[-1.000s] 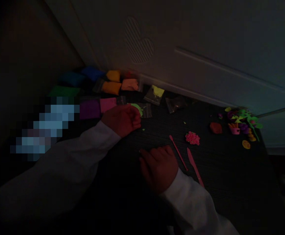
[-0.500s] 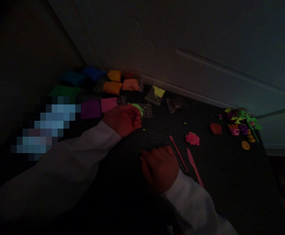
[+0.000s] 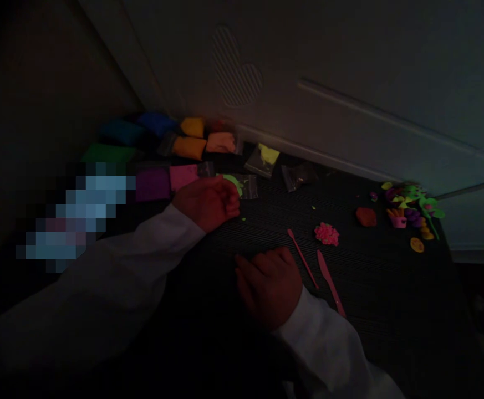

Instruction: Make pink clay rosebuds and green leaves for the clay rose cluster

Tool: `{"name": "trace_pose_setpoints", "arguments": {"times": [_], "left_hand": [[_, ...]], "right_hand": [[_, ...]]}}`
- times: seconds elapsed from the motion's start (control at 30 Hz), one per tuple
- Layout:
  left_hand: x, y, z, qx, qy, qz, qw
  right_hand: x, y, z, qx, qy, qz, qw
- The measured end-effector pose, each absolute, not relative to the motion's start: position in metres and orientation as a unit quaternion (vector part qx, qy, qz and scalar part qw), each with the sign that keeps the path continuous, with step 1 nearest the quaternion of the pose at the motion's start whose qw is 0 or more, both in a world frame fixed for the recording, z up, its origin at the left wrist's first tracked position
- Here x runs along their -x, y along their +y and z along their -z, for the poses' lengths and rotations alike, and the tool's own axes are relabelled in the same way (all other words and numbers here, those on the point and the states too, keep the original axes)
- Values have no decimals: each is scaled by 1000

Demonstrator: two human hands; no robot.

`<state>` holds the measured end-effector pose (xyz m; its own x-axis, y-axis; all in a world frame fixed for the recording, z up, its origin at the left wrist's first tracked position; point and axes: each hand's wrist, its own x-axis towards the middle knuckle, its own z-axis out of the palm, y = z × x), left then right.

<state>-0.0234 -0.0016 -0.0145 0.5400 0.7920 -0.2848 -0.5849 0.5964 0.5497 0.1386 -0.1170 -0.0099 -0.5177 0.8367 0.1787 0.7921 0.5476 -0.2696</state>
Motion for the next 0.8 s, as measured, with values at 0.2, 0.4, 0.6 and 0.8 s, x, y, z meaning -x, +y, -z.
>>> {"name": "trace_pose_setpoints", "arguments": {"times": [0.2,0.4,0.6,0.8], "left_hand": [[23,-2,14,-201,255,-404,855],[23,-3,12,-200,262,-408,851],[23,-2,13,-202,263,-404,853],[22,-2,11,-198,274,-401,851]], "right_hand": [[-138,-116,10,468,-870,-83,130],[-139,-115,10,480,-866,-72,122],[-139,-115,10,480,-866,-79,115],[-141,-114,11,492,-859,-77,116]]}}
